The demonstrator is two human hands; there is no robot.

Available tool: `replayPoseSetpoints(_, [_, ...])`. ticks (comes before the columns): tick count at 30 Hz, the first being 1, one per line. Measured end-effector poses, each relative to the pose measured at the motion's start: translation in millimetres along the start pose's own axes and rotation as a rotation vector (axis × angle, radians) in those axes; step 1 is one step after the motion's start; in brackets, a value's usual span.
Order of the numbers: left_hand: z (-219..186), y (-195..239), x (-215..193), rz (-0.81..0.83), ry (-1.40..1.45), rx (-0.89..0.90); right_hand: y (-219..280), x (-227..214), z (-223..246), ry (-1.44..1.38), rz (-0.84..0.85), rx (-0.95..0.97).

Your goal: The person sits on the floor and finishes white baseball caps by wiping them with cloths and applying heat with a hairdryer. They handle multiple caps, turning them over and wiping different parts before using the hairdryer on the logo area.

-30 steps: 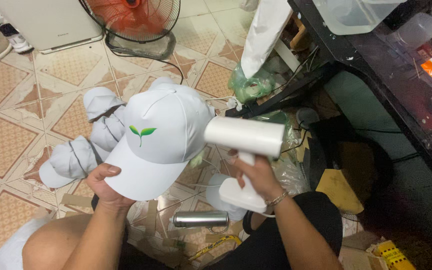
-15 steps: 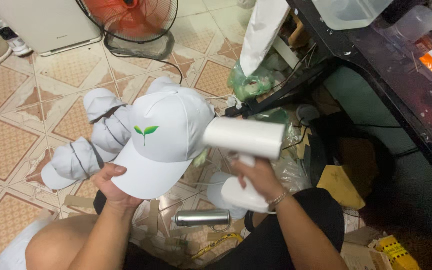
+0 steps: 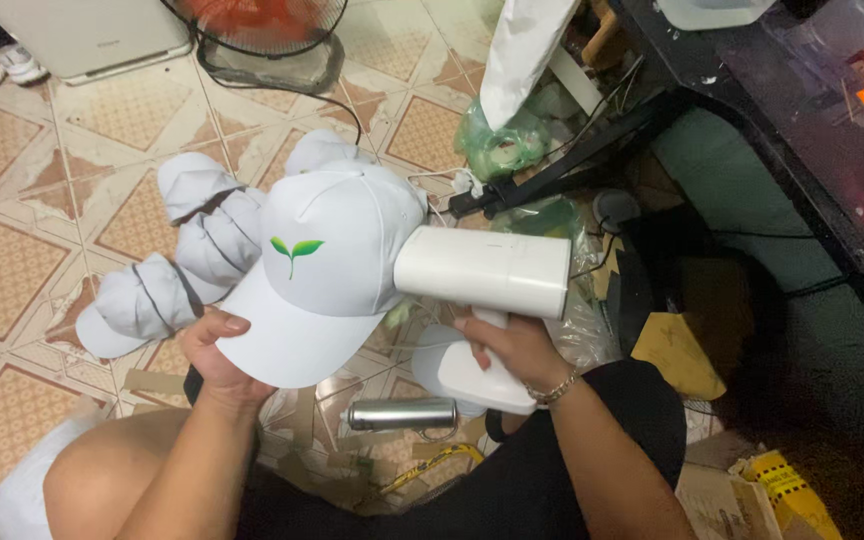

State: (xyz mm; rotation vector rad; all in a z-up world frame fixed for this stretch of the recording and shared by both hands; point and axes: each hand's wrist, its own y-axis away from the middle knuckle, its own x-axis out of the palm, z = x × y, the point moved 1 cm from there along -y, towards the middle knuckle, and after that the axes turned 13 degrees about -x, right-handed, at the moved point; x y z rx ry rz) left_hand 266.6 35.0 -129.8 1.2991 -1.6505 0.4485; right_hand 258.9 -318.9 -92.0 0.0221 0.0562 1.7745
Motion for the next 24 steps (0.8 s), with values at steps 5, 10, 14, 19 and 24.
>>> replayPoseSetpoints(5, [-1.8,1.1,2.2,0.114,0.036,-0.039,-3.8,-6.0,9.8,-0.057,-0.107,-0.015])
replayPoseSetpoints(10, [-1.7,-0.1,4.7,0.054,0.011,-0.032,-1.1,-3.7,17.0,-0.007,-0.047,0.006])
replayPoseSetpoints(14, [-0.6,-0.5,-1.9,0.087,0.031,-0.049,-1.1,-8.4,13.3,0.075,-0.125,0.157])
replayPoseSetpoints(19, [3.8,-5.9,-10.3,0.072,0.029,-0.082,-1.7,-12.1,14.0,-0.073,-0.076,0.008])
replayPoseSetpoints(24, [0.0,-4.0,-7.9,-0.002,-0.066,-0.068,-2.7,-11.2,14.5,0.1,-0.02,0.015])
